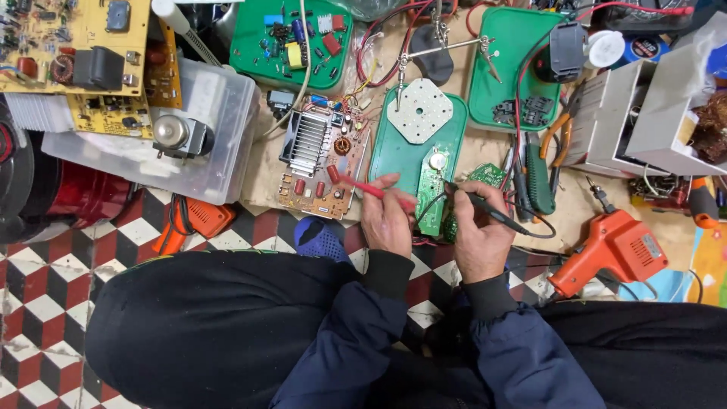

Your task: Testing and repairing a speaker by soldering components on a circuit board and checking connections with a multimeter.

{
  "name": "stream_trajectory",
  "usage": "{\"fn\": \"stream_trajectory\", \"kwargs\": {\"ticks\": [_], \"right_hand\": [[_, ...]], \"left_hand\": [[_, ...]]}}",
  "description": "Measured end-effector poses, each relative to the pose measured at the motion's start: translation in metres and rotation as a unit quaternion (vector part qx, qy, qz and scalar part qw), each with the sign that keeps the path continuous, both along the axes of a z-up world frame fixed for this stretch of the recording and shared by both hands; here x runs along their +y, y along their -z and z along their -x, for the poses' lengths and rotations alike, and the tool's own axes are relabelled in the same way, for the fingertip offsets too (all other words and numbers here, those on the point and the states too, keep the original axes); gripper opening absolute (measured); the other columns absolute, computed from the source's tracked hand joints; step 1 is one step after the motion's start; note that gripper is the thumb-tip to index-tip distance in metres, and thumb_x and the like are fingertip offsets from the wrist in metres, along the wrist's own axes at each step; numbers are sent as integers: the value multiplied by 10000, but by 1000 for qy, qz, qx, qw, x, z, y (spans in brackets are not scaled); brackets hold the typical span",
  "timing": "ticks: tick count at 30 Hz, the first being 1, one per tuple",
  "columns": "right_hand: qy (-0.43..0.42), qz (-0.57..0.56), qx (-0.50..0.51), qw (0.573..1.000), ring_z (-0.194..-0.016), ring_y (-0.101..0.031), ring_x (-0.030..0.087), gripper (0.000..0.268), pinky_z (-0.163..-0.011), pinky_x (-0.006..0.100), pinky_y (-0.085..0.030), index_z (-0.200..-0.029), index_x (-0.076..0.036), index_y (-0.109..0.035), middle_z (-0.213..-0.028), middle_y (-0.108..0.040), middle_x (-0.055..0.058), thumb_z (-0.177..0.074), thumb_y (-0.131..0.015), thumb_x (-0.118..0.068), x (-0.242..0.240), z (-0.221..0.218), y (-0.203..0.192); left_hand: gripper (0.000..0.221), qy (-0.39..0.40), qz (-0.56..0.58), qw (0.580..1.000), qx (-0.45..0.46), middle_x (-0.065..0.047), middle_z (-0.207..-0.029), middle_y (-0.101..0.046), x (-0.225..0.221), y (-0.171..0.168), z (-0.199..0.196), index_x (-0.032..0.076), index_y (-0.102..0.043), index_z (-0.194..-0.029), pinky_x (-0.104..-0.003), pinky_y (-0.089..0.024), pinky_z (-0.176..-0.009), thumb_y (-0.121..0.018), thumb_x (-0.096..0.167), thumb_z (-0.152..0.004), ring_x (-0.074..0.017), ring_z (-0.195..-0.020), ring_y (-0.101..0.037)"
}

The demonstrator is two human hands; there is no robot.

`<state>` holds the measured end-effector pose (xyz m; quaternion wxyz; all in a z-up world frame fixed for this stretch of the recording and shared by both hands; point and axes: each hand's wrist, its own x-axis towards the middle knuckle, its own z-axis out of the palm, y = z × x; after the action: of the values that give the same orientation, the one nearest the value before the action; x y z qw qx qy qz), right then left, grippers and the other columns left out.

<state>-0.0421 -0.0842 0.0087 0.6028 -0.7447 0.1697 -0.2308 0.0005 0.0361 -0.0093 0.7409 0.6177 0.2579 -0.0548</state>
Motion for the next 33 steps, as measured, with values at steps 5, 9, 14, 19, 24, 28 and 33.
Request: {"fn": "stream_trajectory", "kwargs": {"ticks": [5, 9, 14, 19, 24, 28, 33], "right_hand": [[13, -32, -6, 999, -1040, -808, 271, 78, -938, 414, -657, -1161, -8, -753, -1040, -799, 181, -1084, -757, -20, -3, 2, 9], [23, -36, -7, 999, -1015, -803, 238, 69, -928, 394, -656, -1152, -10, -751, -1015, -804, 168, -1086, -768, -23, -2, 4, 8], [28, -50, -17, 998, -1012, -810, 248, 59, -940, 409, -659, -1149, -3, -747, -1016, -806, 181, -1096, -756, -28, 2, 6, 5], [52, -81, -2, 995, -928, -819, 255, 86, -875, 400, -687, -1142, 7, -732, -960, -776, 167, -1099, -763, -61, 18, 5, -27], [63, -52, 45, 996, -635, -748, 211, 84, -616, 310, -638, -1182, -15, -716, -816, -713, 144, -1125, -725, -76, 8, 19, -28], [79, -34, 48, 995, -576, -746, 217, 70, -544, 317, -617, -1190, -31, -743, -816, -647, 111, -1128, -715, -43, 3, 24, -25], [69, -30, 16, 997, -721, -780, 225, 91, -678, 327, -664, -1225, -5, -744, -830, -722, 142, -1149, -708, -40, 1, 20, -36]], "left_hand": [[355, 70, -111, 988, 85, -68, -745, -795, 0, 4, 4, 202, -835, -1163, -311, -657, -536, -671, 467, -993, -174, -655, -741], [309, 97, -150, 980, 82, -63, -799, -808, -3, 11, 9, 211, -863, -1199, -289, -711, -533, -799, 392, -956, -181, -627, -760], [406, 55, -36, 992, 108, -207, -1024, -832, 4, -3, 16, 100, -826, -1313, -290, -728, -613, -790, 336, -985, -227, -857, -806], [311, 70, -117, 987, -81, -128, -1176, -715, 32, -60, 36, 127, -804, -1338, -429, -659, -1018, -597, 99, -1108, -242, -1114, -669], [377, 311, -420, 834, -179, -19, -1073, -751, 69, -62, 70, 291, -838, -1186, -490, -522, -1006, -595, 96, -974, -310, -1146, -668], [239, 536, -526, 636, -177, -23, -1103, -729, 70, 6, 106, 289, -825, -1044, -545, -401, -1070, -694, 198, -866, -283, -1225, -564], [330, 536, -508, 658, -147, -91, -1067, -702, 59, -29, 90, 198, -766, -1228, -528, -420, -947, -668, 185, -914, -327, -1119, -584]]}}
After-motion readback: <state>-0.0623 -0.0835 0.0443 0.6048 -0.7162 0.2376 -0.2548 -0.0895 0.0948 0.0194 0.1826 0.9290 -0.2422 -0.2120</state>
